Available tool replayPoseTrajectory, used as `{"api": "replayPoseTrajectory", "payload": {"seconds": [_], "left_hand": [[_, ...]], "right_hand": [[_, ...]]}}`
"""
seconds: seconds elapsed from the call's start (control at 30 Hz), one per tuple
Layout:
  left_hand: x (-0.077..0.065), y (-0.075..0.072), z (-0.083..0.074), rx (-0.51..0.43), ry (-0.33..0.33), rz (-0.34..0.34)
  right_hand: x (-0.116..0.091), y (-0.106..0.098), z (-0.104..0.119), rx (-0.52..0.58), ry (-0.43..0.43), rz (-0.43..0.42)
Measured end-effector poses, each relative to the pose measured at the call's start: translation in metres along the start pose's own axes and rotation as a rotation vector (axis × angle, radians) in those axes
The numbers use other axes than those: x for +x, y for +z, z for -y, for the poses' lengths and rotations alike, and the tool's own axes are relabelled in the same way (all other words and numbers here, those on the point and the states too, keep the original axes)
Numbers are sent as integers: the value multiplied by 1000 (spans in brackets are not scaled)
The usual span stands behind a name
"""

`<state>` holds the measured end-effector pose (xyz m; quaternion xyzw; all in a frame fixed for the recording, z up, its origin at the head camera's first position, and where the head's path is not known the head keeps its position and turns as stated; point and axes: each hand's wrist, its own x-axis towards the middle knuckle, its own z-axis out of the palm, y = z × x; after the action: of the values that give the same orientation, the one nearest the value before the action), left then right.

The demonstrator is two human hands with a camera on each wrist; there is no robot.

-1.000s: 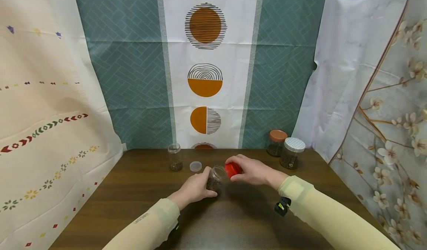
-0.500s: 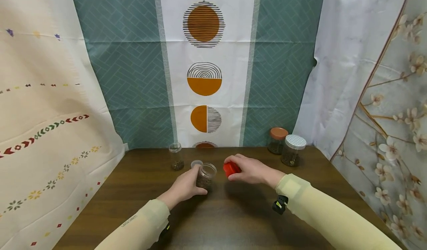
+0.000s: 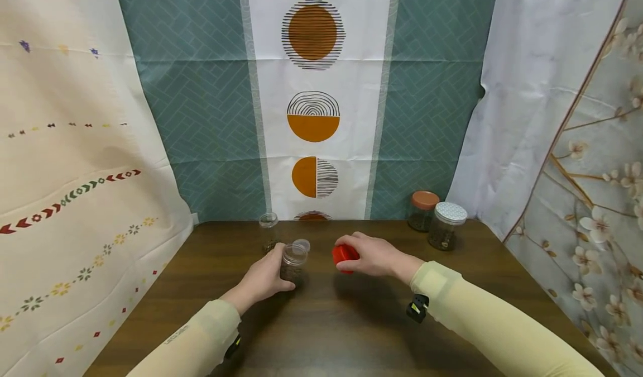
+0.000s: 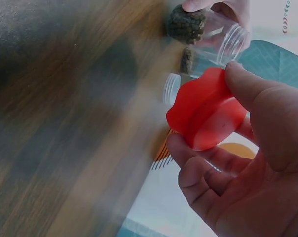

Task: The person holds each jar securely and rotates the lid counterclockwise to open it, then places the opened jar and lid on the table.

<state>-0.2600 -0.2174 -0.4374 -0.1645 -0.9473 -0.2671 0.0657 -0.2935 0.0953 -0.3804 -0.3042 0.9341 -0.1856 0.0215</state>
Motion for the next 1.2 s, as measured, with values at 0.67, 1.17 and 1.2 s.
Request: {"api": "replayPoseTrajectory", "payload": {"seconds": [0.67,1.17,1.2], "left_hand": [[-5,-21,28,-51,-103,1],[2,-29,44,-28,-130,-35],[2,-29,45,-28,-135,-34]], "right_hand": [[34,19,32,-103,-65,27],[72,38,53,-211,-37,105],[74,39,55,-218,-38,111]]}}
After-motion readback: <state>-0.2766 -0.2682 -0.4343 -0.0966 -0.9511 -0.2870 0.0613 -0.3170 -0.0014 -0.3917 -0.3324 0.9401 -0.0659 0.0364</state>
